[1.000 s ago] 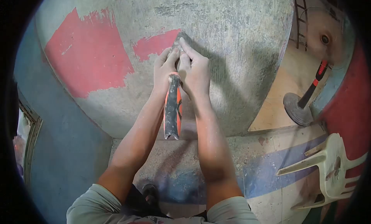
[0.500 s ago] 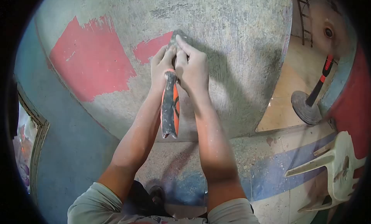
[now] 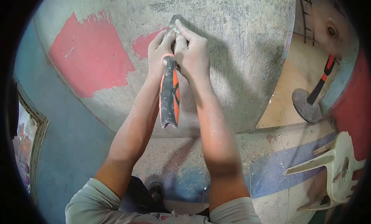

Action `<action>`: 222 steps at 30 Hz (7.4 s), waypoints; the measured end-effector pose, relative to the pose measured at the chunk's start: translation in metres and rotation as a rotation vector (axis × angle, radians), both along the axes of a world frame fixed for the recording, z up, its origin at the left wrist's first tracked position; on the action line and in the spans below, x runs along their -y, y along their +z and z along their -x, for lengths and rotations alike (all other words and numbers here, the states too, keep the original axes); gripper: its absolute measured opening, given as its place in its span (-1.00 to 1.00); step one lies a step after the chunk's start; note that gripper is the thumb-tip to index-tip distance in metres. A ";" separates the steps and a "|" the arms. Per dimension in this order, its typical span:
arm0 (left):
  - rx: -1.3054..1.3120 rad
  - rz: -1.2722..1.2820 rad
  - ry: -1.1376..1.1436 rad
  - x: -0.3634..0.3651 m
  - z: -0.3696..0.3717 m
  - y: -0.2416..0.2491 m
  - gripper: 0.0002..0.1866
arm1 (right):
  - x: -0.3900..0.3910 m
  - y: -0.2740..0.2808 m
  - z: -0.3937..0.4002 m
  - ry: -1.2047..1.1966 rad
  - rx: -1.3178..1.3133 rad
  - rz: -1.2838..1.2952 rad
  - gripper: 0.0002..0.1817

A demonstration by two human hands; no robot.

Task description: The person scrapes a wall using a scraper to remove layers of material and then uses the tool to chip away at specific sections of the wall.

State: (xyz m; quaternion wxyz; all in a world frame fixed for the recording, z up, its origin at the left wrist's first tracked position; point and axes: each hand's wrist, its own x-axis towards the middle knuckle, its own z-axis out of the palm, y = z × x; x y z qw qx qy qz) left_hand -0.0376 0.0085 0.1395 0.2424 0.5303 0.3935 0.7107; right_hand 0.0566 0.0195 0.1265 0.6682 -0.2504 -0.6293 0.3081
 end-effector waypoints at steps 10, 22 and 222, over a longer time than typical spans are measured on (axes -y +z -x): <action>-0.077 -0.020 0.012 -0.007 -0.002 -0.040 -0.74 | 0.000 -0.025 -0.010 -0.053 0.033 -0.021 -0.54; 0.176 0.060 -0.081 -0.005 -0.012 -0.054 -0.72 | 0.004 -0.035 -0.016 -0.074 0.107 0.017 -0.55; 0.725 0.141 -0.331 0.049 0.101 -0.103 -0.74 | 0.023 -0.079 0.096 0.071 0.220 0.380 -0.76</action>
